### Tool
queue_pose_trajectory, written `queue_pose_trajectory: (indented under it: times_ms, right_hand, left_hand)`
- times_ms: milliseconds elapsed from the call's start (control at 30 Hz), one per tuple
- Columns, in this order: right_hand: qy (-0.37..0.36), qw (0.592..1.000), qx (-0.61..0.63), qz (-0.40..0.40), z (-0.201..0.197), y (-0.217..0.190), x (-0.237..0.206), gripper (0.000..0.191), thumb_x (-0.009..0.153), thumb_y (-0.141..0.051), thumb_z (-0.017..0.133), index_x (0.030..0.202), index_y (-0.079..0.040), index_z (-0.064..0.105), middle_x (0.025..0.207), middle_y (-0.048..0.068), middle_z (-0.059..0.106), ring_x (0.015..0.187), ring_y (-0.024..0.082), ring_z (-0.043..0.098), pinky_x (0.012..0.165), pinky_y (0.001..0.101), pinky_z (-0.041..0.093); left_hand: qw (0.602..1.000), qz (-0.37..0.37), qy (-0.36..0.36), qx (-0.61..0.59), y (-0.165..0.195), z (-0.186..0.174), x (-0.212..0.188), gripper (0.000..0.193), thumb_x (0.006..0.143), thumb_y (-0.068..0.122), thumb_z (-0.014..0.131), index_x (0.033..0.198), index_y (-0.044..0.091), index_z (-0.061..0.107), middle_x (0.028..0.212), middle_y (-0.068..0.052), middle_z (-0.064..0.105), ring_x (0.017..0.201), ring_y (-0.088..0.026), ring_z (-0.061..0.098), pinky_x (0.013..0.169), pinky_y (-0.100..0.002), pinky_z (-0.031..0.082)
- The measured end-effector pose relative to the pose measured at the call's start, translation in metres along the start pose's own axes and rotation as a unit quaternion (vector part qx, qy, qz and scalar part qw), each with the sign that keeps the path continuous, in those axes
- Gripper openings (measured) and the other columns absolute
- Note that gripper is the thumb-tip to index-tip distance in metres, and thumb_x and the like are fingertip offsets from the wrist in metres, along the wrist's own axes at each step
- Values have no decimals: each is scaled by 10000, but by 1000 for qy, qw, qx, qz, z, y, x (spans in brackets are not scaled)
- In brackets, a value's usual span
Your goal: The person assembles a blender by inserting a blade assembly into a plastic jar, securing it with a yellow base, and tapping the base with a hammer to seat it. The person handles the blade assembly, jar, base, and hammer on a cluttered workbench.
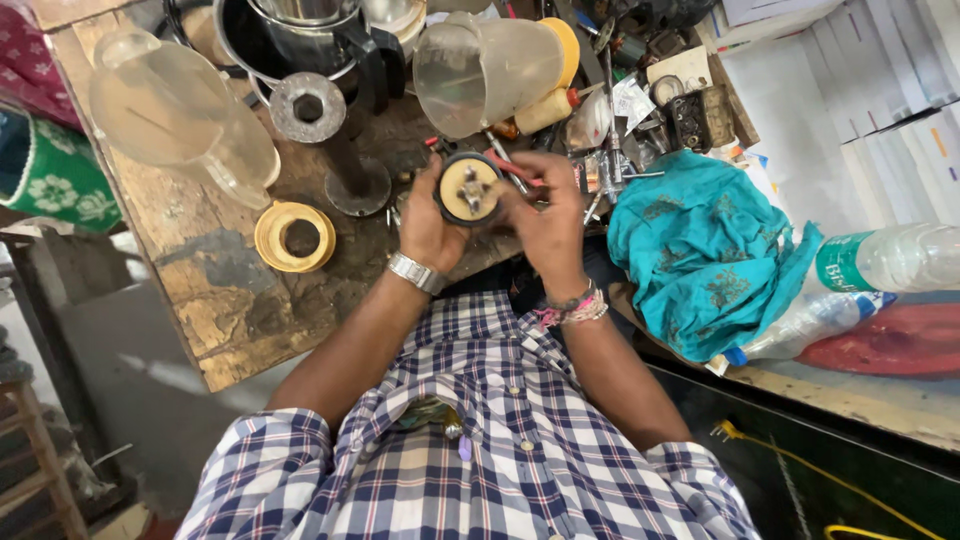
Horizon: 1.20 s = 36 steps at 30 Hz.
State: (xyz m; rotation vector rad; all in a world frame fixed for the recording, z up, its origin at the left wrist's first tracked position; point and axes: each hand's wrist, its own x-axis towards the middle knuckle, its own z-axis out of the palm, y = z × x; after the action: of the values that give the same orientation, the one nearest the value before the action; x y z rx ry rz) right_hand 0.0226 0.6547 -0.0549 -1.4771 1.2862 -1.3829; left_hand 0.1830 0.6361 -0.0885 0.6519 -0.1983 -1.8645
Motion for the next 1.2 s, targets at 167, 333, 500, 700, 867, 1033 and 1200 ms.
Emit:
queue_pose_trajectory:
  times_ms: [167,333,500,700,867,1033,1200]
  right_hand:
    - [-69,830,471,292,-3,28,3,622,1015,-542,561,1418,-70,598,1331,65,711,1111,175,658,746,277,511]
    - [-111,738,552,371,1,41,-12,526,1042,-466,477,1453,-143,532,1355,92,637,1205,278,650,978,560,542]
    - [-150,724,572,354,-10,35,-15,542,1057,-440,467,1504,-135,491,1400,86,631,1263,307,617,1049,578,521]
    - [-169,760,554,295,-15,16,-12,574,1088,-414,471,1591,-140,428,1491,67,579,1323,282,583,1068,534,501]
    - [-196,776,522,293,-20,-13,-9,620,1019,-295,583,1587,-177,364,1549,44,458,1333,250,543,1065,532,513]
    - [-282,849,379,239,-46,-39,1,850,877,-49,779,1607,-99,347,1649,45,397,1379,242,530,1086,426,510]
    - [-297,879,315,202,-51,-40,2,898,838,-29,835,1605,-67,369,1616,54,442,1413,228,521,1107,399,544]
  left_hand:
    - [997,3,-27,79,-12,8,6,519,1016,431,452,1233,-1,641,1142,-169,724,990,-319,701,821,-471,594]
    - [470,416,136,766,-32,2,18,240,1052,317,584,1163,182,749,1314,-154,694,1127,-365,628,928,-478,500]
    - [698,318,44,640,9,8,3,257,1053,216,610,1262,74,662,1234,-151,668,1150,-314,663,978,-422,533]
    - [549,389,-113,731,35,46,-54,533,830,167,821,1305,14,634,1228,-217,634,1107,-389,634,928,-456,529]
    - [656,299,-72,690,45,55,-60,451,874,147,820,1293,59,675,1125,-126,733,969,-260,758,812,-352,614]
    - [665,276,-163,675,65,51,-64,447,846,104,835,1270,59,703,1111,-142,750,950,-231,762,818,-336,621]
    - [678,251,-161,672,69,54,-67,435,867,107,818,1282,61,697,1090,-129,774,945,-214,782,808,-331,633]
